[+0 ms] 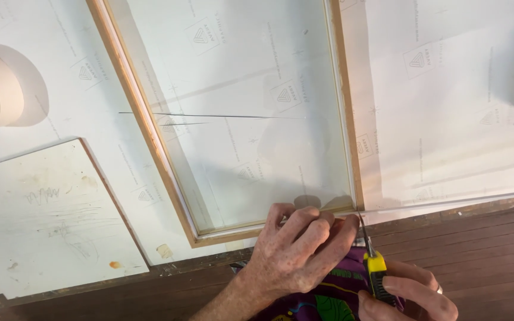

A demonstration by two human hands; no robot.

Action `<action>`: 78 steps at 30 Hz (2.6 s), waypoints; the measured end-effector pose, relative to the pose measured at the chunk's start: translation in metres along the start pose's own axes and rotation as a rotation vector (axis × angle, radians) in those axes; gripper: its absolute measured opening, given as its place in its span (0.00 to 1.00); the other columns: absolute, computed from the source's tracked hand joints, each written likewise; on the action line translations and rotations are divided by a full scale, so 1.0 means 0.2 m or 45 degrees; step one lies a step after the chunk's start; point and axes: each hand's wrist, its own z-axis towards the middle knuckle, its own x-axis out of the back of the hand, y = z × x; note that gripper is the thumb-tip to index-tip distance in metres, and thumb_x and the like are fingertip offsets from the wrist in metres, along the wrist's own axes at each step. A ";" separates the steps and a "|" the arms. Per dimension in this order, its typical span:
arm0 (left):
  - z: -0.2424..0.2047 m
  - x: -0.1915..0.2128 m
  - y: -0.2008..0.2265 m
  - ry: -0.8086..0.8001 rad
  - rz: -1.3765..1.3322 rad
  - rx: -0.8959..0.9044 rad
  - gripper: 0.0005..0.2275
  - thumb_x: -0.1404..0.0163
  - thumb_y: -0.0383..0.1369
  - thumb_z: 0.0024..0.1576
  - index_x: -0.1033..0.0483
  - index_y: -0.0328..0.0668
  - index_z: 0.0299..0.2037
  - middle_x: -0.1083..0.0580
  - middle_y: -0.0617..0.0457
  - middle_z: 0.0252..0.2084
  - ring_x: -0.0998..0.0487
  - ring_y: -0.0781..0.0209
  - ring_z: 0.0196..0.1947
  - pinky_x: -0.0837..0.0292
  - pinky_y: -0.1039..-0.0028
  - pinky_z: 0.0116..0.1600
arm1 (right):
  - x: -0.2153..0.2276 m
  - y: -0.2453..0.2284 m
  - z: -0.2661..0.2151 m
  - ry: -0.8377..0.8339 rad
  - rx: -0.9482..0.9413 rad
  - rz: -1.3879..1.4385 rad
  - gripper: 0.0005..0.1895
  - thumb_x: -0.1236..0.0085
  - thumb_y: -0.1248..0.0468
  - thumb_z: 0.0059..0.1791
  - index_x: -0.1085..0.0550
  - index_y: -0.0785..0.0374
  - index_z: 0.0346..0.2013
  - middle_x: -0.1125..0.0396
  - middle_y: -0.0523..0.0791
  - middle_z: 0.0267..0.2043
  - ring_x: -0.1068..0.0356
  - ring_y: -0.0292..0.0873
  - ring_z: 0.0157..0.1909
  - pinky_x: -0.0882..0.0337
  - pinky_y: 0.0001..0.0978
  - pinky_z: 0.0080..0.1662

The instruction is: Fitting and cutting spacers to size for a wooden picture frame using a utility knife

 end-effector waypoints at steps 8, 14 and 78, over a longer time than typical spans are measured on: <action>0.00 -0.01 0.00 0.013 -0.007 0.002 0.06 0.50 0.26 0.66 0.19 0.46 0.45 0.33 0.54 0.38 0.26 0.60 0.36 0.37 0.68 0.36 | -0.03 -0.04 0.03 0.041 -0.060 0.051 0.12 0.28 0.68 0.40 0.20 0.44 0.29 0.35 0.35 0.50 0.25 0.44 0.52 0.18 0.21 0.53; 0.00 0.00 0.00 0.000 -0.007 0.002 0.06 0.50 0.28 0.67 0.19 0.46 0.46 0.33 0.54 0.39 0.26 0.60 0.37 0.36 0.67 0.36 | -0.02 0.03 0.04 0.066 0.091 0.069 0.11 0.29 0.66 0.42 0.20 0.45 0.31 0.34 0.38 0.51 0.23 0.45 0.50 0.18 0.22 0.51; -0.01 -0.02 0.01 0.022 0.022 0.018 0.04 0.45 0.26 0.66 0.21 0.47 0.46 0.37 0.55 0.36 0.30 0.61 0.34 0.39 0.68 0.35 | -0.04 0.04 0.02 0.064 0.117 0.055 0.13 0.31 0.67 0.46 0.25 0.46 0.39 0.39 0.42 0.57 0.26 0.48 0.55 0.19 0.24 0.51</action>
